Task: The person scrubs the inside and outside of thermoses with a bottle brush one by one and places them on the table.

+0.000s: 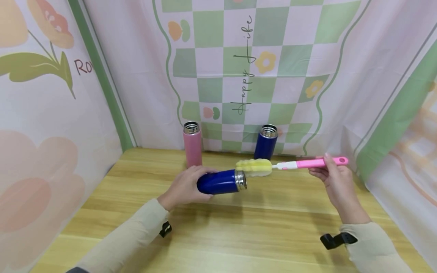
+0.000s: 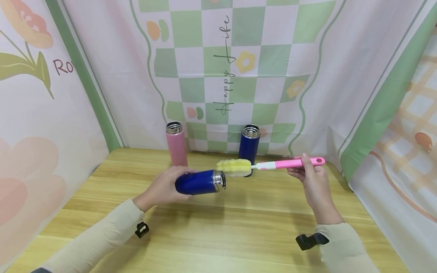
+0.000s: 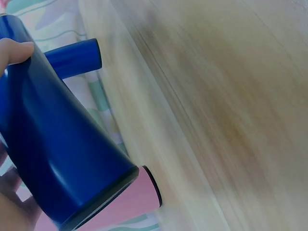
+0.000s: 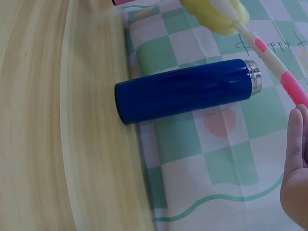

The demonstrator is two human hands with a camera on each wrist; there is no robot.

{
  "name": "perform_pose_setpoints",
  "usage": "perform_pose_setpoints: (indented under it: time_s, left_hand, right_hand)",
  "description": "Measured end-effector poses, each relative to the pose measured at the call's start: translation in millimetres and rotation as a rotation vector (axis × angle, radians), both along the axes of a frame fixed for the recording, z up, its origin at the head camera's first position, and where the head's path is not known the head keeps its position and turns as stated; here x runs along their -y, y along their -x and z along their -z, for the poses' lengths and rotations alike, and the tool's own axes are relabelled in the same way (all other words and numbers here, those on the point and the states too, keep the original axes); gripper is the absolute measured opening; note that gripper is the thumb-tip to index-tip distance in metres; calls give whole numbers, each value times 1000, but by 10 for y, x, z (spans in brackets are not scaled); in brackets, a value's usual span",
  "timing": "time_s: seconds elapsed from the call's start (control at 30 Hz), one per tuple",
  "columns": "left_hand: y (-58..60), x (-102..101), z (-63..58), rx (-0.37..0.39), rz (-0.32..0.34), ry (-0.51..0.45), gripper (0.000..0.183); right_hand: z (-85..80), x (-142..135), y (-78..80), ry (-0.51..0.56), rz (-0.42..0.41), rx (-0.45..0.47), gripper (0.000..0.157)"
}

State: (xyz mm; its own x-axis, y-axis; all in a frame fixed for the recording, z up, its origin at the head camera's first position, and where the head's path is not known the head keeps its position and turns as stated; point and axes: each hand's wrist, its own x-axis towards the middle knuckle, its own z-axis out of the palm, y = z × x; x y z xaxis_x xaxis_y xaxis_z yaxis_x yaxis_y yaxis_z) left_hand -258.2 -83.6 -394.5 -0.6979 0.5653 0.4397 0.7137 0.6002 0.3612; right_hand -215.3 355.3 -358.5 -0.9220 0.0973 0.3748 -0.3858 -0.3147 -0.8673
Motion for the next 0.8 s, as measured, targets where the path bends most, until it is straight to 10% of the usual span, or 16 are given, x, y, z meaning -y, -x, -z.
perform_pose_setpoints:
  time_s: [0.8]
  left_hand:
    - [34, -13, -2, -11, -61, -66, 72]
  right_hand:
    - [-16, -33, -52, -45, 30, 43, 27]
